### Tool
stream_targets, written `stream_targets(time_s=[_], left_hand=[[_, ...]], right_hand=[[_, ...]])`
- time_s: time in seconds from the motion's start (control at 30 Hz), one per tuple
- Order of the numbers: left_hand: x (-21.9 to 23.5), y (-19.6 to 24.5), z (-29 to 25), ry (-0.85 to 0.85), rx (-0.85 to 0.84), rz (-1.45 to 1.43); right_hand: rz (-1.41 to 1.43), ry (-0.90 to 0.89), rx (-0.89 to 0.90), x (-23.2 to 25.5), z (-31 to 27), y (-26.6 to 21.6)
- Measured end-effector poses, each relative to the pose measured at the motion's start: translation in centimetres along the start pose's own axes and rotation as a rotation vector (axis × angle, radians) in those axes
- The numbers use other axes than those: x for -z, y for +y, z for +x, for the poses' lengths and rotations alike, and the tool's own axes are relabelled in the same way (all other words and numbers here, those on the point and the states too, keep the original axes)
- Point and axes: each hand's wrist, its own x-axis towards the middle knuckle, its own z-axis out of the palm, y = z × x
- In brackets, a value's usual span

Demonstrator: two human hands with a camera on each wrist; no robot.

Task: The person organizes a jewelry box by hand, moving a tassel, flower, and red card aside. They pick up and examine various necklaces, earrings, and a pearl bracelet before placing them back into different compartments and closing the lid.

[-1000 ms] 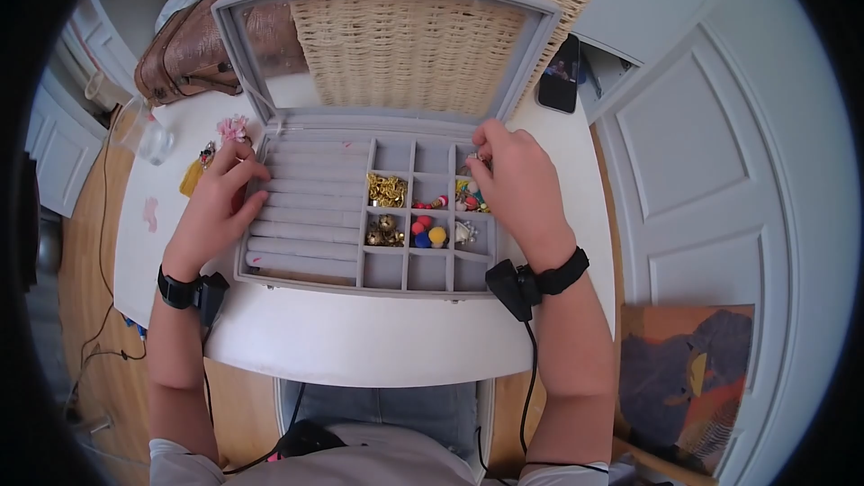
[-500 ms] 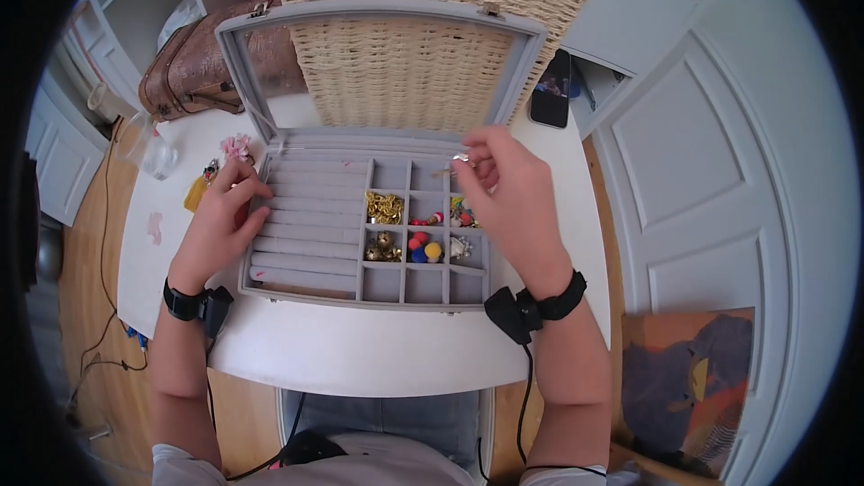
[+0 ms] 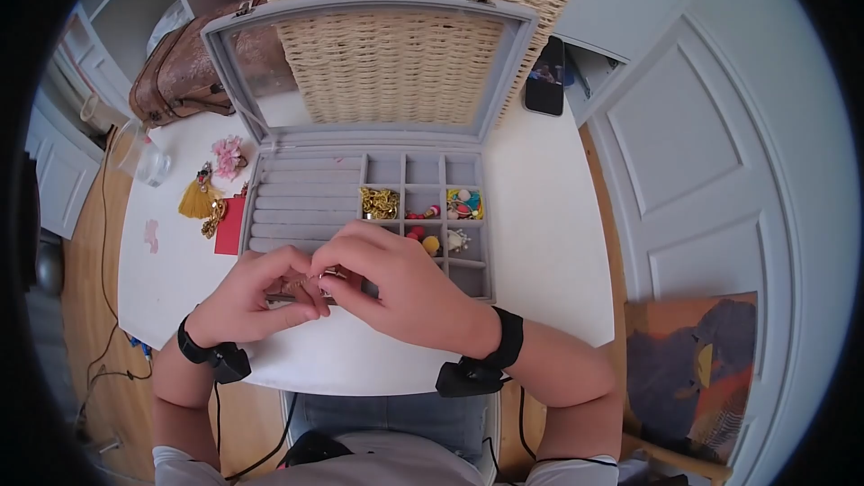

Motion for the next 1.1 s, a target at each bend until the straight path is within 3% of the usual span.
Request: stream_targets(time_s=[0.17,0.23,0.3,0.37,0.4,0.47,0.5,0.57,0.67,0.83,0.93,1.1], left_hand=[[0.5,-0.1,0.0,0.058,0.027,0.087],[0.7,-0.1,0.1,0.227,0.018,0.01],[1.6,-0.5,0.0,0.276,0.025,0.007],[2.9,-1.3,-0.2,0.466,-0.068,-0.042],[3.7,-1.3,-0.4,0.478,-0.06,-0.042],[5.7,-1.0,-0.5,0.697,-0.139,0.118],[6.5,-1.1,-0.3,0.71,-0.134,0.125],[8.2,-1.4,-0.7,0.99,-0.208,0.19],[10.9,-1.7,-1.4,1.146,-0.249,0.16],[13.7,-3.5,-2.1,1.306,-0.202,0.295],[15.0,-3.9,-2.6,1.234,-0.219,-0.123],[15.5,-3.0,-2.9,1.335,-0.089,-0.221]], right_hand=[[0.016,-0.032,-0.029,-0.2,0.0,-0.2],[-0.107,-0.005,0.063,0.1,0.2,0.1],[-0.03,-0.005,-0.034,0.8,0.3,-0.1],[-0.108,0.091,-0.004,2.3,0.7,0.1],[-0.166,0.129,-0.009,3.2,0.8,0.2],[-0.234,0.233,-0.019,5.0,1.1,1.1],[-0.243,0.296,-0.023,5.8,1.1,1.7],[-0.3,0.341,-0.12,7.3,1.2,2.1],[-0.32,0.372,-0.124,8.8,0.9,4.7],[-0.379,0.355,-0.156,8.8,1.0,4.9],[-0.405,0.327,-0.155,8.4,1.0,4.9],[-0.415,0.296,-0.226,8.1,1.0,5.0]])
